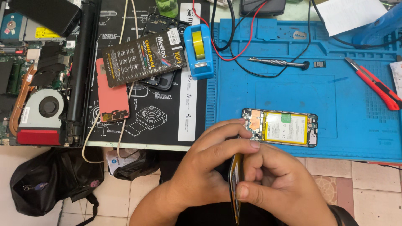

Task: The person removes a battery from a disassembled smartphone, places the phone on the workbench, and retrieves a new battery from a plastic bag. They unwrap the new battery, peel off protective film, and compare it to the phone chassis.

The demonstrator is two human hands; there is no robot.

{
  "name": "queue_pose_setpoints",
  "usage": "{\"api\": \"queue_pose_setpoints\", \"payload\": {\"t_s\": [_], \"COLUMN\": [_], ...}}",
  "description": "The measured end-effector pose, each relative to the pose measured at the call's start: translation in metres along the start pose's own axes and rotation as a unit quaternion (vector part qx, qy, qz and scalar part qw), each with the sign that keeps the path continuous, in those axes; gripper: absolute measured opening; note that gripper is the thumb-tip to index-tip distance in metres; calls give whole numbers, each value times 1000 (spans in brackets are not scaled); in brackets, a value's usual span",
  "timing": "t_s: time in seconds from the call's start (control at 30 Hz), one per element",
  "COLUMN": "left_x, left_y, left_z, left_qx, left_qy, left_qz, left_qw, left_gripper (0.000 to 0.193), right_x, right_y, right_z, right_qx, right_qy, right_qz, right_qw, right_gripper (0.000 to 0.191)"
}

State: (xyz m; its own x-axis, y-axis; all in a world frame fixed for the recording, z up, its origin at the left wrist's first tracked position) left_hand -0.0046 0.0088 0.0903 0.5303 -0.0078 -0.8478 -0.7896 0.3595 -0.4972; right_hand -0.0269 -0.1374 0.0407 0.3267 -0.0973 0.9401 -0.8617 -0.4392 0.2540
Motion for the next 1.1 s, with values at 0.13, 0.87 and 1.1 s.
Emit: {"api": "queue_pose_setpoints", "payload": {"t_s": [0.13, 0.87, 1.1], "left_x": [9, 44, 50], "left_y": [1, 42, 50], "left_z": [1, -42, -49], "left_qx": [13, 173, 192], "left_qy": [74, 621, 615], "left_qz": [25, 253, 267], "left_qw": [997, 722, 716], "left_gripper": [74, 80, 55], "right_x": [-3, 84, 47], "right_y": [-2, -33, -46], "right_z": [-1, 17, 25], "right_qx": [-28, -86, -47], "right_qy": [21, 295, 165], "right_qz": [2, 160, 20], "right_qw": [999, 938, 985], "right_gripper": [21, 33, 23]}}
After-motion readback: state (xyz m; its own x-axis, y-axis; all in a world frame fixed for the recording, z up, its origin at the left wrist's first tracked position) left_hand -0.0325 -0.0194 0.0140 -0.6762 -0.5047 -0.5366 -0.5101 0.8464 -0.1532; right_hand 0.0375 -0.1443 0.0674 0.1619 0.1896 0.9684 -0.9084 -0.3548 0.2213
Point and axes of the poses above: each hand's wrist, its own y-axis away from the middle knuckle, its own z-axis out of the back of the hand, x = y × z, the point moved 8 cm from there along -y, towards the middle knuckle, and after that the axes turned 6 degrees about y, right-handed, at the moved point
